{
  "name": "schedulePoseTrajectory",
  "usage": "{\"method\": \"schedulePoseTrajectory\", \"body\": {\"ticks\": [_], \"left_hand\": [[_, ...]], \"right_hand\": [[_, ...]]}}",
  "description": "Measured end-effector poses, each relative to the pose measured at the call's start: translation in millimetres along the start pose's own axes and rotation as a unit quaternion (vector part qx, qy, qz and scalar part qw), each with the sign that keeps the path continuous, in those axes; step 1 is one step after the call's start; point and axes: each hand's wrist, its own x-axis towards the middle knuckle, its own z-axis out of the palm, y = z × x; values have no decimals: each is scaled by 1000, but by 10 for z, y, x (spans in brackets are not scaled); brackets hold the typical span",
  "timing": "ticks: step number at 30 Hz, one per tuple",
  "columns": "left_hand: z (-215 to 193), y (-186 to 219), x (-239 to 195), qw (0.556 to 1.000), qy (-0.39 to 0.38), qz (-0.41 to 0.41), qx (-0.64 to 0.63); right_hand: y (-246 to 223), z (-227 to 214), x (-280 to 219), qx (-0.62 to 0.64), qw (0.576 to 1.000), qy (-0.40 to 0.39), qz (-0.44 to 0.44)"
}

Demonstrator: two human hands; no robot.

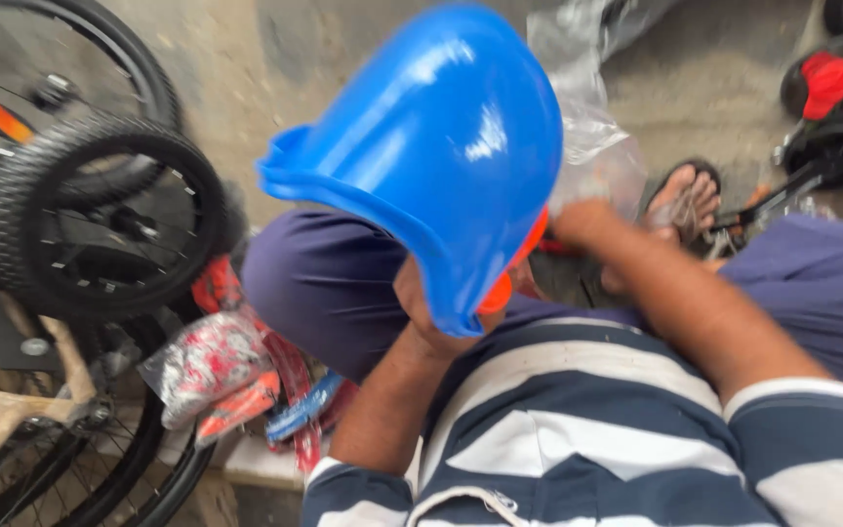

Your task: The person unwraps a blue plastic helmet and attaches an orange bear-shaped faceplate to the front. They align the faceplate with the helmet's mounting holes and use a screwdriver to tighten the screws, securing the faceplate in place.

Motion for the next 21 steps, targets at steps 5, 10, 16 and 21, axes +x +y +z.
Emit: {"method": "schedulePoseTrajectory", "body": {"ticks": [5,10,16,21], "left_hand": [[45,30,-33,964,-7,-192,-182],[67,-37,38,779,101,-459,-415],[98,-137,99,767,127,-441,-448],[100,-122,19,738,143,-448,-484]], "right_hand": [[582,-717,-129,-54,981,106,153],[125,-680,-623,-225,900,372,40],[-410,-119,-267,-145,976,-13,-162],[-240,309,-184,-161,980,61,-95]]}}
